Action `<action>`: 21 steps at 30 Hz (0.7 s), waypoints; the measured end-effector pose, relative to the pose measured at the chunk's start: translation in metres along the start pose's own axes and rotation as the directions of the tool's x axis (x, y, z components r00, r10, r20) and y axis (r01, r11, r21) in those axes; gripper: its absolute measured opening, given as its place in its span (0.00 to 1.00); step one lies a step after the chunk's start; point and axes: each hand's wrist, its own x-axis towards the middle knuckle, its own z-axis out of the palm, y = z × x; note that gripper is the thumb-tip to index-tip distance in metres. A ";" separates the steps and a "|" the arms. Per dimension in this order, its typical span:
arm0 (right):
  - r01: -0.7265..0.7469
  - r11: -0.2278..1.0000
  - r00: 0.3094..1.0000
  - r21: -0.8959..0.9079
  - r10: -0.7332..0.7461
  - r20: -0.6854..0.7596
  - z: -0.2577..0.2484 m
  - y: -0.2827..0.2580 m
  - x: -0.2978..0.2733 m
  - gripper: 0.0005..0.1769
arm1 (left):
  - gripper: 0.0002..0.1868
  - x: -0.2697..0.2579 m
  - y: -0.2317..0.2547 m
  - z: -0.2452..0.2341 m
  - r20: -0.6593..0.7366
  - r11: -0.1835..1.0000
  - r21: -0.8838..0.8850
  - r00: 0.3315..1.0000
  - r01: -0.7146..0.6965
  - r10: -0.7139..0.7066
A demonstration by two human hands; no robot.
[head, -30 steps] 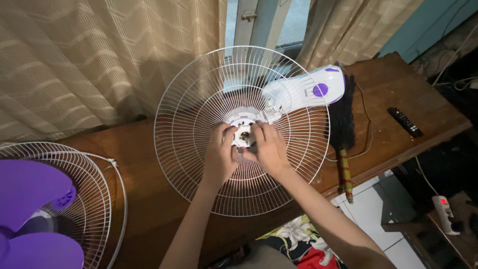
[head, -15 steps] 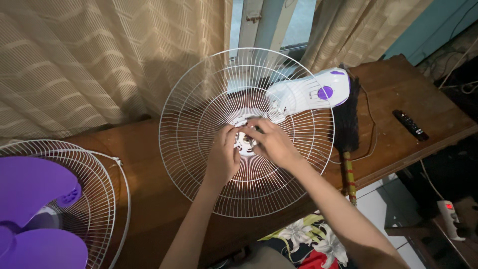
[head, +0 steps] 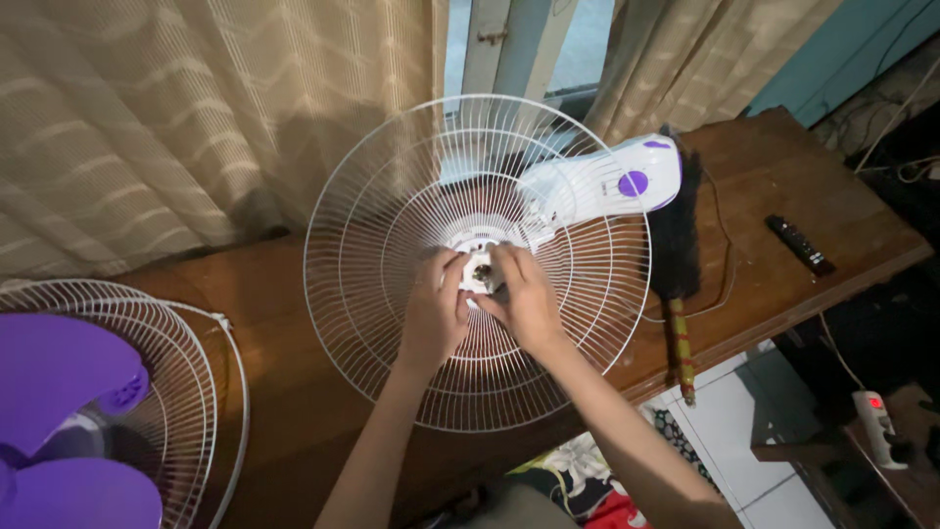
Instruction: The person disassembles a purple table fan on a wooden table. They remove the front grille, unscrew the central hub to detach the blades, and then remove the rear grille and motor housing components.
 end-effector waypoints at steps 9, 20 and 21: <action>0.189 0.981 0.978 0.049 -0.193 0.080 -0.017 0.008 0.013 0.43 | 0.33 0.002 0.002 0.007 -0.021 0.989 -0.141 0.999 -0.035 0.033; 0.160 0.987 0.987 0.003 -0.160 -0.003 -0.007 0.007 0.003 0.40 | 0.29 -0.004 -0.007 0.007 0.090 0.966 -0.230 0.991 0.119 -0.101; 0.151 0.988 0.987 0.011 -0.152 0.048 -0.009 0.009 0.006 0.40 | 0.29 -0.004 -0.007 0.006 0.108 0.968 -0.213 0.987 0.137 -0.116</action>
